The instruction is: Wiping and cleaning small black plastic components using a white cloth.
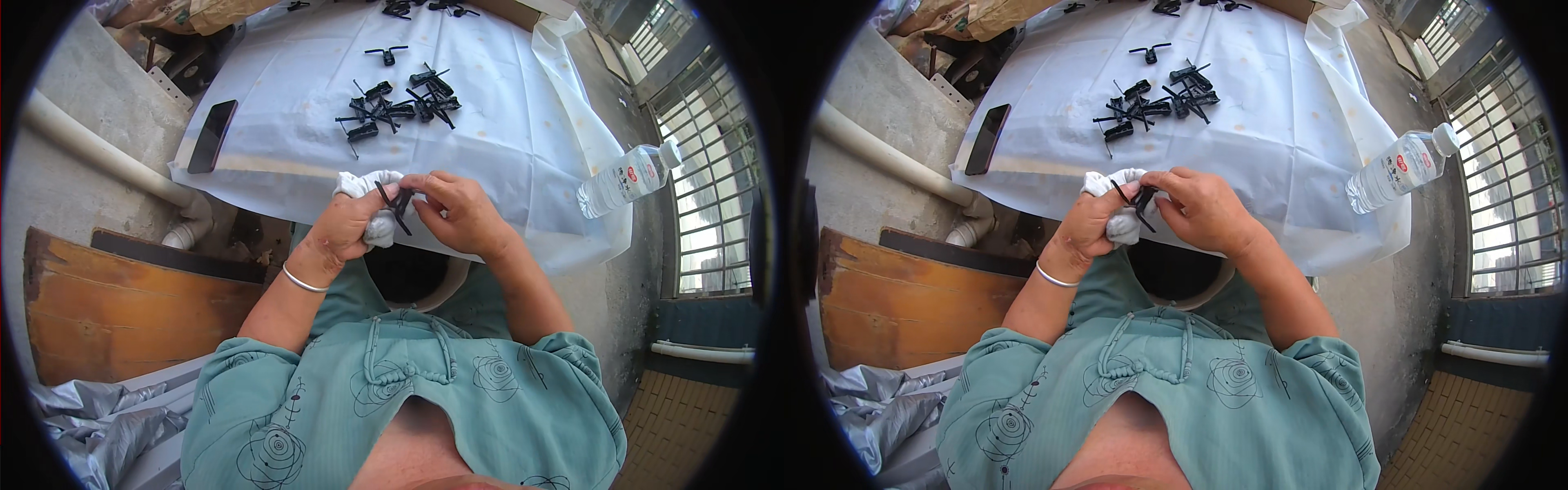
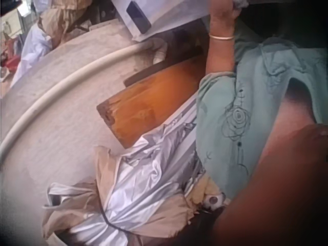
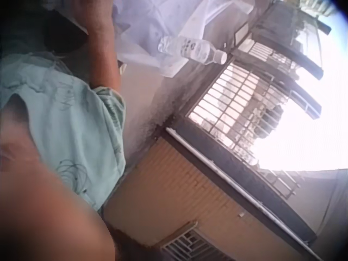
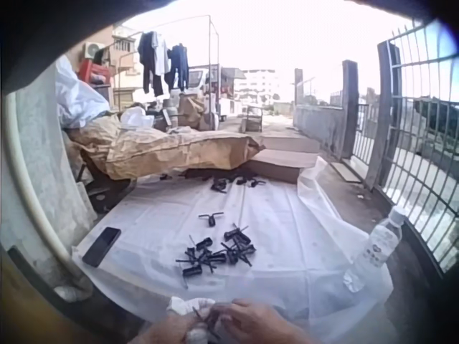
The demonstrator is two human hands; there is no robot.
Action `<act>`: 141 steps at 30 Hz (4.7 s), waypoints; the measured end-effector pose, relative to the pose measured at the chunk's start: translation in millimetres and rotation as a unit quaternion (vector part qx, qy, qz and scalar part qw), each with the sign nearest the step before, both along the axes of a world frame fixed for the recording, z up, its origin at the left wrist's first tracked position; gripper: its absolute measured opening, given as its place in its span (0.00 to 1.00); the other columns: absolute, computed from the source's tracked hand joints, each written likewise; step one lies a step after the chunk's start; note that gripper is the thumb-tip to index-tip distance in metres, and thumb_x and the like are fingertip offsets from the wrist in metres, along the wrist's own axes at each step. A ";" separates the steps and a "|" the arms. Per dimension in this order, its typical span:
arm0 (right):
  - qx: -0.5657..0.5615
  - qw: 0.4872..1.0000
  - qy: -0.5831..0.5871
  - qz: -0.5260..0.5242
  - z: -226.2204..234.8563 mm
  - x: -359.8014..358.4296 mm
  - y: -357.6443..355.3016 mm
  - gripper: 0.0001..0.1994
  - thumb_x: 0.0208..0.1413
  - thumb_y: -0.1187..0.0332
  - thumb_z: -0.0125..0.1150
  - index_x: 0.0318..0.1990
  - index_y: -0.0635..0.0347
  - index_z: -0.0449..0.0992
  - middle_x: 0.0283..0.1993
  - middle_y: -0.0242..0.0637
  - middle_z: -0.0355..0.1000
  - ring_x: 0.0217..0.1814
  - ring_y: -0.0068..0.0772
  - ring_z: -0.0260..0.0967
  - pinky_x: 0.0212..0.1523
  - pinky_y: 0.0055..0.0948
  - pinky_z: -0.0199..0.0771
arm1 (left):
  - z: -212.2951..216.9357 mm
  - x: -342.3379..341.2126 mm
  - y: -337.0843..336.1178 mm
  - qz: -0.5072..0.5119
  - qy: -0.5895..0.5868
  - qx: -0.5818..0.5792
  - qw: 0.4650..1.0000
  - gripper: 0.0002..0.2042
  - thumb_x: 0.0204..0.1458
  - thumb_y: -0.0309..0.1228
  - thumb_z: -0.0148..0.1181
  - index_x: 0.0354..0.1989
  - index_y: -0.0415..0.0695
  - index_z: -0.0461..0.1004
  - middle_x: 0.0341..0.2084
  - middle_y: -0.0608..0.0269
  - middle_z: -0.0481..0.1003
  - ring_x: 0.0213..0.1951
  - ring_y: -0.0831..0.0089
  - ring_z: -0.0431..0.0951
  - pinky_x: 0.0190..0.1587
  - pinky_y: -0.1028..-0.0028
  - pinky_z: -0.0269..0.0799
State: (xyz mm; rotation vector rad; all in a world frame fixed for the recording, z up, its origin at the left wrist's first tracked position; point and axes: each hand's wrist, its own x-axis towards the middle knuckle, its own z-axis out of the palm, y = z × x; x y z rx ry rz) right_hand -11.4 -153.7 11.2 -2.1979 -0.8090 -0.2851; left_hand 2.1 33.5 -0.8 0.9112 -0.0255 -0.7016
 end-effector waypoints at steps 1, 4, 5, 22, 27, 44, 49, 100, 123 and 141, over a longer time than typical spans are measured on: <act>0.043 0.998 0.034 -0.006 2.8 -3.9 0.3 0.15 0.43 0.73 0.60 0.42 0.59 0.71 0.27 0.38 0.69 0.22 0.35 0.66 0.24 0.30 0.67 | 1.7 -0.6 -1.9 -0.008 -0.035 -0.019 0.999 0.08 0.56 0.30 0.49 0.40 0.41 0.69 0.25 0.66 0.72 0.18 0.84 0.66 0.17 0.84 0.60; 0.110 0.993 0.032 -0.007 9.8 -14.2 9.4 0.14 0.43 0.73 0.62 0.40 0.61 0.71 0.25 0.35 0.66 0.19 0.29 0.60 0.21 0.25 0.62 | -2.4 -5.8 -14.9 0.057 -0.143 0.055 0.987 0.09 0.56 0.29 0.49 0.43 0.40 0.66 0.27 0.67 0.72 0.19 0.85 0.66 0.19 0.85 0.62; 0.133 0.991 -0.003 -0.002 10.4 -17.0 14.1 0.13 0.42 0.74 0.63 0.38 0.62 0.71 0.23 0.32 0.64 0.17 0.24 0.55 0.19 0.22 0.57 | -4.2 -8.6 -18.0 0.128 -0.213 0.146 0.958 0.10 0.56 0.28 0.49 0.45 0.40 0.65 0.28 0.67 0.72 0.20 0.86 0.67 0.20 0.85 0.63; 0.083 0.982 0.139 -0.092 -5.6 -7.8 16.1 0.11 0.56 0.67 0.51 0.26 0.65 0.71 0.18 0.36 0.66 0.21 0.22 0.58 0.24 0.25 0.62 | -0.3 -22.1 -20.8 0.139 -0.375 0.308 0.863 0.14 0.49 0.21 0.53 0.46 0.34 0.67 0.32 0.60 0.72 0.31 0.79 0.72 0.36 0.78 0.71; 0.167 0.955 0.219 -0.109 -16.8 -10.3 22.5 0.12 0.57 0.67 0.51 0.26 0.66 0.71 0.18 0.34 0.65 0.22 0.19 0.57 0.24 0.25 0.61 | -2.1 -23.3 -18.3 0.155 -0.480 0.363 0.784 0.15 0.48 0.22 0.54 0.46 0.35 0.66 0.32 0.61 0.72 0.33 0.74 0.72 0.40 0.77 0.69; 0.213 0.935 0.279 -0.041 -1.9 -6.8 7.4 0.08 0.49 0.69 0.61 0.30 0.66 0.74 0.19 0.26 0.64 0.23 0.14 0.56 0.24 0.20 0.61 | 0.3 -15.7 -9.6 0.064 -0.361 0.193 0.910 0.15 0.54 0.24 0.41 0.50 0.39 0.60 0.35 0.66 0.67 0.32 0.84 0.63 0.34 0.84 0.63; 0.204 0.928 0.310 -0.042 0.6 -6.0 11.1 0.08 0.50 0.69 0.61 0.28 0.66 0.72 0.21 0.22 0.64 0.24 0.12 0.55 0.24 0.19 0.60 | 16.0 -20.7 -8.0 0.047 -0.339 0.205 0.917 0.14 0.53 0.25 0.40 0.48 0.38 0.63 0.33 0.67 0.66 0.32 0.83 0.63 0.36 0.82 0.63; 0.190 0.963 0.184 -0.049 -0.8 3.0 29.4 0.11 0.57 0.67 0.51 0.27 0.65 0.69 0.19 0.28 0.64 0.23 0.15 0.56 0.24 0.20 0.59 | 8.2 -9.8 2.5 0.125 -0.305 0.251 0.910 0.12 0.49 0.23 0.53 0.44 0.35 0.67 0.29 0.65 0.71 0.28 0.85 0.69 0.29 0.81 0.68; 0.298 0.931 0.205 -0.053 -19.0 -0.2 34.1 0.10 0.57 0.66 0.50 0.31 0.65 0.72 0.18 0.24 0.60 0.21 0.17 0.53 0.23 0.22 0.58 | -7.7 -6.0 -4.4 0.202 -0.471 0.291 0.808 0.15 0.50 0.24 0.50 0.48 0.37 0.64 0.33 0.60 0.71 0.31 0.69 0.72 0.37 0.74 0.69; 0.228 0.949 0.219 -0.007 -8.7 -4.9 18.3 0.06 0.54 0.70 0.56 0.32 0.63 0.69 0.23 0.26 0.63 0.24 0.16 0.55 0.26 0.20 0.60 | 17.3 -18.1 -1.3 0.030 -0.288 0.179 0.940 0.13 0.54 0.24 0.42 0.48 0.40 0.61 0.28 0.70 0.65 0.25 0.88 0.60 0.24 0.86 0.57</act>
